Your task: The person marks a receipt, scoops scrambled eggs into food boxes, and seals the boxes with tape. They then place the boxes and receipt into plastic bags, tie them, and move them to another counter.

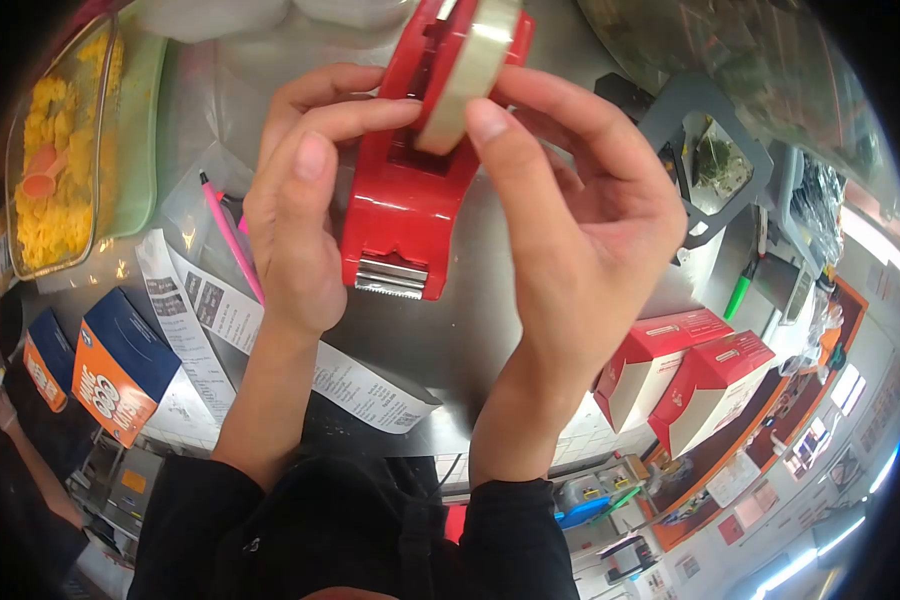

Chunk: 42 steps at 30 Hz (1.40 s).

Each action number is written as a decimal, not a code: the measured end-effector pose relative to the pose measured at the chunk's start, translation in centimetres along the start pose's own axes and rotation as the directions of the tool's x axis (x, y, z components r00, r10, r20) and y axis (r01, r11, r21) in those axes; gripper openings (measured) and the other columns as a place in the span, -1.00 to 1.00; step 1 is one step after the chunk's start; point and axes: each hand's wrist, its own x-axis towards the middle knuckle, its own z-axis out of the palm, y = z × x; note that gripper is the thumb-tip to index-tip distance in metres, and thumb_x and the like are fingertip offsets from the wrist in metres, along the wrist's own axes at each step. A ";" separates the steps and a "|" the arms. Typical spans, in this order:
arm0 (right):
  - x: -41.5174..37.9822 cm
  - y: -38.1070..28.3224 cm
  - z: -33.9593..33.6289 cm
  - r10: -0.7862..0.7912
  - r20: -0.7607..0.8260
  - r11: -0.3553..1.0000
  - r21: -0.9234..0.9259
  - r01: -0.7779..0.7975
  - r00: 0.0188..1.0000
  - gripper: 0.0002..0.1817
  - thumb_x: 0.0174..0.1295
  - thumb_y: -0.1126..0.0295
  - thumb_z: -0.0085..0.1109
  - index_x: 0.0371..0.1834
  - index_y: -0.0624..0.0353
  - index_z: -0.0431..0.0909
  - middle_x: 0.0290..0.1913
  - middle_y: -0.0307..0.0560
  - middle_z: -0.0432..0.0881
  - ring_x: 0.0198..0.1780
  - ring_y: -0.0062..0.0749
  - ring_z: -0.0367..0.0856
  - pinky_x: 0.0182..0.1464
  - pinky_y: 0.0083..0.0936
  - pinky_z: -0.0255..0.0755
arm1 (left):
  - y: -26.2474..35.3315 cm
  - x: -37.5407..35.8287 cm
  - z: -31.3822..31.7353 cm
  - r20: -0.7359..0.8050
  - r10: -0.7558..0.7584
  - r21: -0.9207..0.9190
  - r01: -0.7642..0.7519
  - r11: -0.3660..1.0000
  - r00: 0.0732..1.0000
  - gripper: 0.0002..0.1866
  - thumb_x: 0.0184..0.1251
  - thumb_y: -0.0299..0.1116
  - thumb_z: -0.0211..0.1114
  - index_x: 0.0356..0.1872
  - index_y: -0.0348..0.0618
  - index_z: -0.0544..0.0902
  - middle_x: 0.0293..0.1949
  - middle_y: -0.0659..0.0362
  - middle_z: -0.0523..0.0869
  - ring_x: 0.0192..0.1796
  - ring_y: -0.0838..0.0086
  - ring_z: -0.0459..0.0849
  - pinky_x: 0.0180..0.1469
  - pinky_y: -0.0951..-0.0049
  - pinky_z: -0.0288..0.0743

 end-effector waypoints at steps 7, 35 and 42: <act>0.1 0.5 0.1 -0.069 0.002 0.992 -0.102 0.069 0.998 -0.78 0.02 0.56 0.25 -0.22 0.34 0.63 -0.29 -0.11 0.66 -0.22 -0.57 0.58 -0.08 -0.71 0.38 | -0.2 -0.2 0.6 -0.089 -0.108 -0.191 0.090 0.977 0.990 -0.60 0.38 -0.18 -0.07 -0.20 -0.27 0.65 -0.02 -0.01 0.43 0.03 0.36 0.47 0.07 0.43 0.35; 0.3 -1.3 2.7 -0.269 -0.041 0.962 -0.066 0.266 0.962 -0.76 0.08 0.63 0.18 -0.15 0.30 0.63 -0.04 0.02 0.53 -0.03 -0.46 0.52 -0.03 -0.61 0.44 | 0.1 -0.2 0.4 -0.081 -0.109 -0.147 0.097 0.984 0.991 -0.59 0.39 -0.21 -0.11 -0.20 -0.29 0.65 -0.01 -0.01 0.42 0.04 0.34 0.45 0.09 0.41 0.33; 1.2 1.5 1.1 -0.408 -0.008 0.892 -0.215 0.397 0.913 -0.81 0.10 0.62 0.18 -0.20 0.29 0.65 -0.04 0.01 0.53 -0.04 -0.46 0.52 -0.03 -0.62 0.42 | 0.4 -0.1 0.4 -0.077 -0.114 -0.176 0.099 0.979 0.991 -0.63 0.39 -0.25 -0.09 -0.19 -0.29 0.65 -0.01 0.00 0.42 0.04 0.36 0.46 0.07 0.43 0.34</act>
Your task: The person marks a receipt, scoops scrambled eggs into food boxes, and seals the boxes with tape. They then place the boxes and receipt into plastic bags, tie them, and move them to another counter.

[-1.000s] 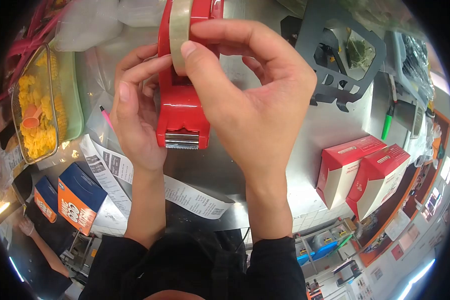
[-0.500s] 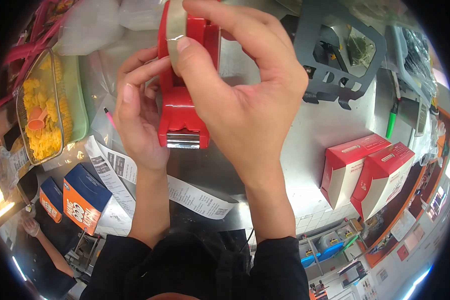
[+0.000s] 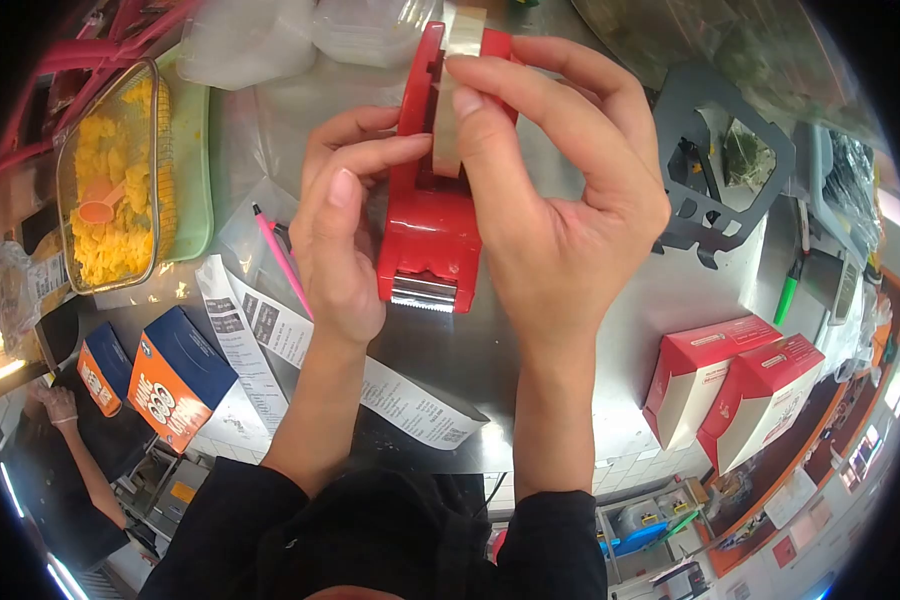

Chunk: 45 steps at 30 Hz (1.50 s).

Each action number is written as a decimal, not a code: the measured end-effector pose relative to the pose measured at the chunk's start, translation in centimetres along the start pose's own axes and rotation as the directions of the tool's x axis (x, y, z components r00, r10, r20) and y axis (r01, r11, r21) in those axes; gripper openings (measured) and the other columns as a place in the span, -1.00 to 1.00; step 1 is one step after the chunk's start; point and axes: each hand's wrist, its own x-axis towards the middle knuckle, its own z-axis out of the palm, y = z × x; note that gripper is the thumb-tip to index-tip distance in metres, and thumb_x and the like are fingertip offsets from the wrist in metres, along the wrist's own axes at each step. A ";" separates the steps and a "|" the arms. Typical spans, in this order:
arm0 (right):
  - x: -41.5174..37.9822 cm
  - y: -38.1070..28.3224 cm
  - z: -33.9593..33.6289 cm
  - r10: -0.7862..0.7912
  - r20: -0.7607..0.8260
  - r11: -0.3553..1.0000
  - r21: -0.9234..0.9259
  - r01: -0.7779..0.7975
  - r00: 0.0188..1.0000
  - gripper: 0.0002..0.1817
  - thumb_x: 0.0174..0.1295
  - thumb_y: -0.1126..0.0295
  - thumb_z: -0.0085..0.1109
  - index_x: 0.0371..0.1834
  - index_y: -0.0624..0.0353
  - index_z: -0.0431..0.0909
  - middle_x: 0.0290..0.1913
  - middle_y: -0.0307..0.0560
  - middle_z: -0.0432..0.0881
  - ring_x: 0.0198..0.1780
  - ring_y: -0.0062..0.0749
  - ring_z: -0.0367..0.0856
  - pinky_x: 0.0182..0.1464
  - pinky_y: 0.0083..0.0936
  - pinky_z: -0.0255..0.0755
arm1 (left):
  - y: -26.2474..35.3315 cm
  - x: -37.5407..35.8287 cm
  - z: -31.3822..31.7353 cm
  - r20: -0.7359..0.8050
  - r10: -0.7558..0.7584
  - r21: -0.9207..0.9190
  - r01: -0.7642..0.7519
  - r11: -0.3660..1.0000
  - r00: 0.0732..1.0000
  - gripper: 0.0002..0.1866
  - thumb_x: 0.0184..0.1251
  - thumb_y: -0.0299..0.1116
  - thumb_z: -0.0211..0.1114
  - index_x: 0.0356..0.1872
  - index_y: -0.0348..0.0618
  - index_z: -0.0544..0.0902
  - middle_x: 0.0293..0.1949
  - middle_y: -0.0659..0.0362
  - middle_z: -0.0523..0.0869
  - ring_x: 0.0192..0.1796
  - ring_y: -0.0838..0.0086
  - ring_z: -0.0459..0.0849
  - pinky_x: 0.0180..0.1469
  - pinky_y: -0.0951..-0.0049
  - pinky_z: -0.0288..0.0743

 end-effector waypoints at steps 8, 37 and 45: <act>0.1 0.5 0.2 0.016 -0.038 0.998 0.053 -0.014 0.999 -0.87 0.01 0.55 0.25 -0.34 0.15 0.68 -0.18 -0.06 0.58 -0.14 -0.40 0.54 -0.07 -0.55 0.38 | -0.5 0.2 -0.1 0.007 0.055 -0.013 -0.055 0.998 0.998 -0.63 0.34 -0.20 -0.05 -0.06 -0.31 0.47 0.00 0.02 0.42 0.00 0.35 0.46 0.06 0.41 0.31; -14.9 -7.7 -2.9 0.240 0.199 0.963 -0.173 -0.207 0.950 -0.90 0.03 0.54 0.23 -0.37 0.15 0.63 -0.38 -0.14 0.52 -0.24 -0.30 0.46 -0.17 -0.45 0.34 | 5.7 -5.7 -2.5 0.275 -0.636 0.035 0.654 0.756 0.721 -0.76 0.27 -0.23 0.20 -0.25 -0.22 0.59 -0.38 0.26 0.60 -0.31 0.65 0.56 -0.28 0.60 0.46; -16.1 -7.5 -5.5 0.353 0.267 0.883 -0.413 -0.225 0.896 -0.91 0.15 0.46 0.16 -0.32 0.20 0.61 -0.36 -0.12 0.54 -0.26 -0.32 0.53 -0.24 -0.48 0.39 | 2.3 -8.6 -0.5 0.146 -0.399 0.235 0.360 0.903 0.905 -0.83 0.19 -0.35 0.22 -0.47 -0.23 0.61 -0.57 0.23 0.59 -0.46 0.59 0.57 -0.43 0.50 0.47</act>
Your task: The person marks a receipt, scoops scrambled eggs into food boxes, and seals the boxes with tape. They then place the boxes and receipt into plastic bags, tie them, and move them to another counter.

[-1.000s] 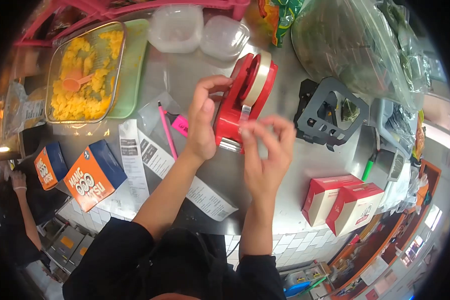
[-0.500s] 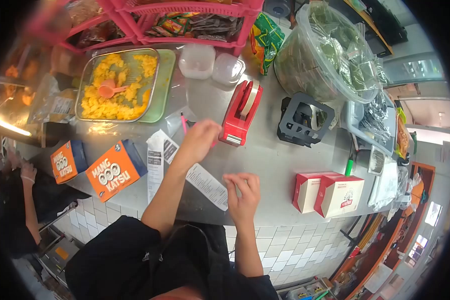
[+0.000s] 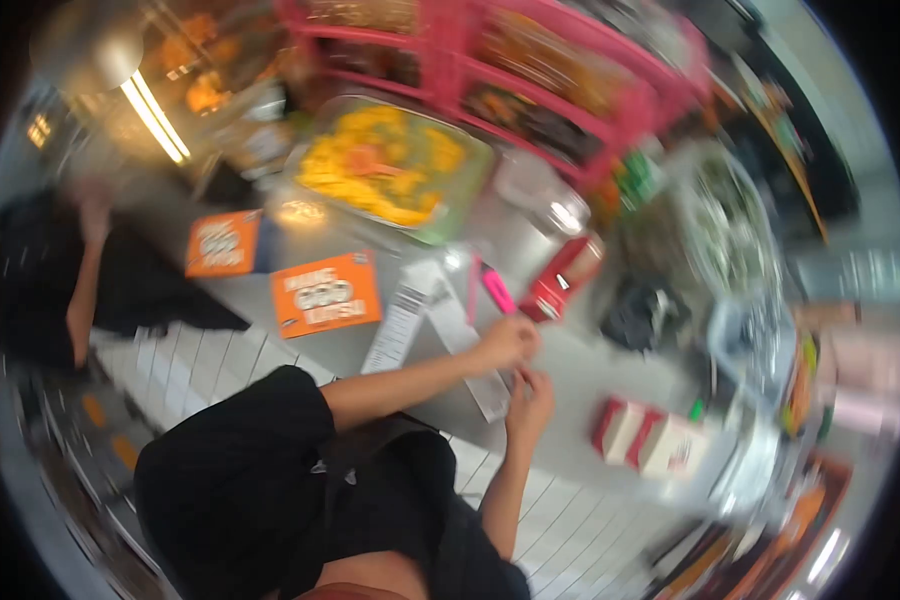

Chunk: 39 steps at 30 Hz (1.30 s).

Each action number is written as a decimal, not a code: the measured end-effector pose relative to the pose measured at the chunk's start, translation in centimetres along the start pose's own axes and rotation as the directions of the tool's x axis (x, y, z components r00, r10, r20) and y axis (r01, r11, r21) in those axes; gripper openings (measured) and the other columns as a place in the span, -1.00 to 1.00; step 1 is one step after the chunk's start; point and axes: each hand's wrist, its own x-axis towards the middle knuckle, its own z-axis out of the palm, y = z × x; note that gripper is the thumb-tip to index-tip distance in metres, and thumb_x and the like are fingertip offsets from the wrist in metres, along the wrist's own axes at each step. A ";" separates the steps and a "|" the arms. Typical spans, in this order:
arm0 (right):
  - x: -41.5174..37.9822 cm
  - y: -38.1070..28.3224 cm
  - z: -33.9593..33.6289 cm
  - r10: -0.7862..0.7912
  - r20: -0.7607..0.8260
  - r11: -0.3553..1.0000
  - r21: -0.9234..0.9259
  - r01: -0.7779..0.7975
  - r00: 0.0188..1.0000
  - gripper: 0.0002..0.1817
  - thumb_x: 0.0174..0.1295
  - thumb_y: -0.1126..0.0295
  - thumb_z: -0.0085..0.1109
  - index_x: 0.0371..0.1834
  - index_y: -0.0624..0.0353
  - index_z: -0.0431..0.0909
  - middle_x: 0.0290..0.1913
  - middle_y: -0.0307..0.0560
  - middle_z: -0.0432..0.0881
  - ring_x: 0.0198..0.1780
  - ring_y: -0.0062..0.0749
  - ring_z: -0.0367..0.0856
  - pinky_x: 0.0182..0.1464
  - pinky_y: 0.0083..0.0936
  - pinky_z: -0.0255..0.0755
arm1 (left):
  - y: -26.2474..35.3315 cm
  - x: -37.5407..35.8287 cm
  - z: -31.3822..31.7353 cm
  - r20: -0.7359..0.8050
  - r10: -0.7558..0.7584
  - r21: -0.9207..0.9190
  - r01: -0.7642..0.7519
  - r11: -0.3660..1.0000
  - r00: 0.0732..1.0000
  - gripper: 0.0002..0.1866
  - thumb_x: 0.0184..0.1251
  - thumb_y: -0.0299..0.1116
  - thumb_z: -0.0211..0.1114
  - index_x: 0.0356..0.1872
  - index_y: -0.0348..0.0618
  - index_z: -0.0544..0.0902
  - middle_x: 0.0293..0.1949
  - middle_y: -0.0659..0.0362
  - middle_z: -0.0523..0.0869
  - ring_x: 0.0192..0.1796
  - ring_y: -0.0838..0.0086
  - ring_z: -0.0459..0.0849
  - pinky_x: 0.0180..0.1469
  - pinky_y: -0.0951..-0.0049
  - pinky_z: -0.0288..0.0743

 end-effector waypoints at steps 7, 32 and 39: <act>-3.2 -7.3 5.8 -0.323 0.271 0.919 0.319 0.232 0.907 -0.90 0.08 0.51 0.21 -0.31 0.18 0.60 -0.34 -0.07 0.55 -0.31 -0.33 0.56 -0.29 -0.52 0.44 | 5.6 -12.9 -13.9 -0.162 0.490 0.205 -0.457 0.866 0.856 -0.86 0.14 -0.35 0.31 -0.36 -0.20 0.68 -0.02 0.08 0.55 0.06 0.31 0.52 0.10 0.40 0.38; -10.4 -29.6 33.8 -0.457 0.234 0.879 0.264 0.396 0.858 -0.91 0.08 0.48 0.18 -0.33 0.13 0.59 -0.36 -0.07 0.52 -0.32 -0.10 0.55 -0.30 -0.32 0.43 | 5.6 -16.5 -52.7 0.258 0.078 0.926 -0.269 0.265 0.963 -0.49 -0.55 -0.09 0.48 -0.39 -0.01 0.62 0.08 -0.10 0.36 0.13 0.03 0.32 0.04 0.02 0.24; -9.0 -32.8 28.5 -0.509 0.059 0.855 0.146 0.497 0.859 -0.90 0.04 0.41 0.20 -0.36 0.00 0.61 -0.44 -0.21 0.51 -0.40 -0.27 0.56 -0.41 -0.40 0.44 | 5.3 -15.7 -54.1 0.349 -0.171 0.502 -0.031 0.864 0.921 -0.55 -0.43 -0.29 0.45 -0.60 -0.09 0.27 -0.51 0.24 0.41 -0.39 0.45 0.48 -0.35 0.50 0.39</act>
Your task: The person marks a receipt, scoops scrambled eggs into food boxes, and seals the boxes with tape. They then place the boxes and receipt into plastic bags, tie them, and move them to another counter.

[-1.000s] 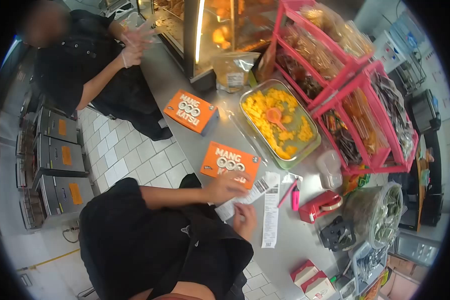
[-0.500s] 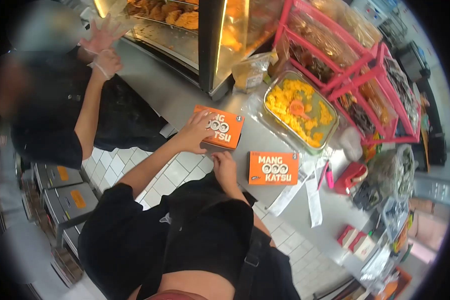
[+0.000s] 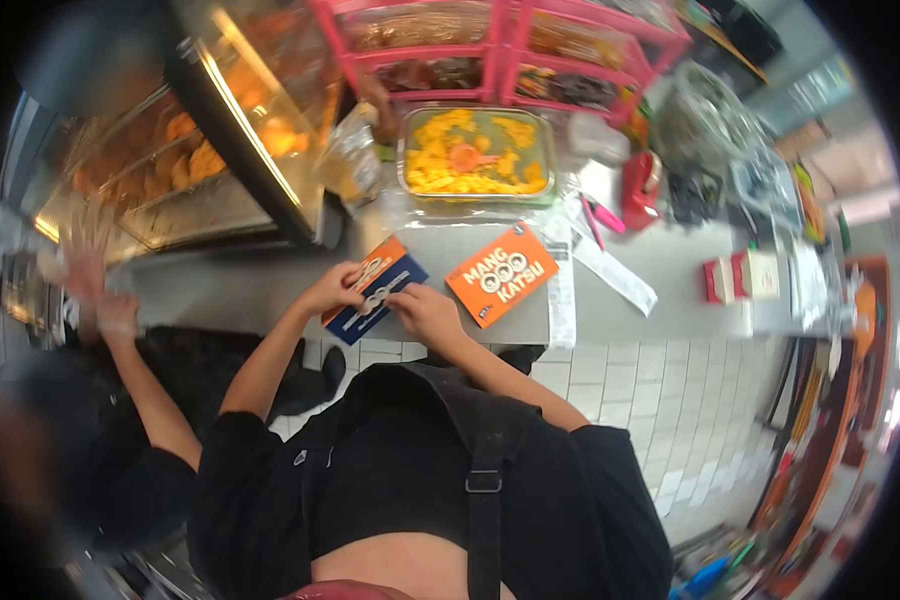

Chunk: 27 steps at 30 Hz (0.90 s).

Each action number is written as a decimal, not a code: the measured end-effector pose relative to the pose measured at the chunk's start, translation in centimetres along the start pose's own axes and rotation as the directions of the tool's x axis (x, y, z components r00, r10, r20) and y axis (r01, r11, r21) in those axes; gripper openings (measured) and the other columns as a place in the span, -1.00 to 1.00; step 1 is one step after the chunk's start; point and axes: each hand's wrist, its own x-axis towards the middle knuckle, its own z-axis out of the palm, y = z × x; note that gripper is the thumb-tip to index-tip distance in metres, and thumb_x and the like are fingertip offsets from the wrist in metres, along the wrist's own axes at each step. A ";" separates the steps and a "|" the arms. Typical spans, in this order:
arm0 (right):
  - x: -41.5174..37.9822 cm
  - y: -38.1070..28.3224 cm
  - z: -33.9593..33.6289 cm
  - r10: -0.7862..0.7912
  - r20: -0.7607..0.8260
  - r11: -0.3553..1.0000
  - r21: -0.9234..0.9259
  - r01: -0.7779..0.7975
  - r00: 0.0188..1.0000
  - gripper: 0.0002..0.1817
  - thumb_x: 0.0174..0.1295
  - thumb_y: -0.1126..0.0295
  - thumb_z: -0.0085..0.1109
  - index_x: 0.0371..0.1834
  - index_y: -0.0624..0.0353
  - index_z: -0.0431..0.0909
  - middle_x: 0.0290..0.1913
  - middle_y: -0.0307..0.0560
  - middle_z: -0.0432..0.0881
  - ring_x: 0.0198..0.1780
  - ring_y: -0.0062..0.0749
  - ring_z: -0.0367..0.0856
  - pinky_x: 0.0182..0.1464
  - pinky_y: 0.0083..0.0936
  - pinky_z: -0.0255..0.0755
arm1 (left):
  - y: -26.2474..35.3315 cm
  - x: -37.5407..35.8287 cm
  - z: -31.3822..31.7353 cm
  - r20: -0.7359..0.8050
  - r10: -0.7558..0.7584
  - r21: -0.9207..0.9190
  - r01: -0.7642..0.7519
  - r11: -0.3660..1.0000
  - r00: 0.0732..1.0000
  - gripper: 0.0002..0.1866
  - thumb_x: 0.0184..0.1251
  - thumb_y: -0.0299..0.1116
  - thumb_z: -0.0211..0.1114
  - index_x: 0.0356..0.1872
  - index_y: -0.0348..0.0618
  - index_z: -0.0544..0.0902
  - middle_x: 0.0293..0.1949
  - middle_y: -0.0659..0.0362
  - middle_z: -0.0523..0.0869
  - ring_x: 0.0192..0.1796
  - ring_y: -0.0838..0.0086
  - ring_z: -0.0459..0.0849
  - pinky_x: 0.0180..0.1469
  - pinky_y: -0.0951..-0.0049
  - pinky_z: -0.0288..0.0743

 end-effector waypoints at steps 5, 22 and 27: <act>0.1 -2.1 -6.8 -0.151 -0.042 0.984 0.087 0.154 0.988 -0.82 -0.08 0.46 0.24 -0.35 0.00 0.65 -0.54 -0.20 0.46 -0.50 -0.32 0.50 -0.49 -0.46 0.38 | 4.9 -0.8 2.0 0.257 -0.054 -0.456 0.170 0.873 0.965 -0.69 -0.32 -0.43 0.33 -0.49 -0.13 0.38 -0.42 0.27 0.53 -0.39 0.50 0.55 -0.32 0.55 0.48; -6.4 11.9 -20.8 0.297 -0.294 0.939 0.261 -0.223 0.908 -0.67 -0.15 0.42 0.31 -0.20 0.07 0.66 -0.14 -0.07 0.57 -0.02 -0.27 0.48 0.08 -0.41 0.32 | 17.0 6.8 14.7 -0.189 0.049 0.335 0.017 0.942 0.981 -0.35 -0.35 -0.13 0.52 -0.14 -0.18 0.48 0.07 -0.13 0.32 0.09 0.10 0.37 -0.06 0.20 0.32; -2.0 16.5 -17.5 0.505 0.106 0.781 0.365 -0.506 0.857 -0.32 0.09 0.14 0.25 0.28 0.15 0.29 0.16 0.04 0.44 0.20 -0.17 0.37 0.25 -0.32 0.20 | 14.7 4.7 17.1 -0.488 0.246 0.465 0.011 0.885 0.838 -0.11 -0.42 -0.10 0.54 0.09 -0.15 0.34 0.25 -0.16 0.09 0.30 -0.01 0.07 0.17 -0.10 0.06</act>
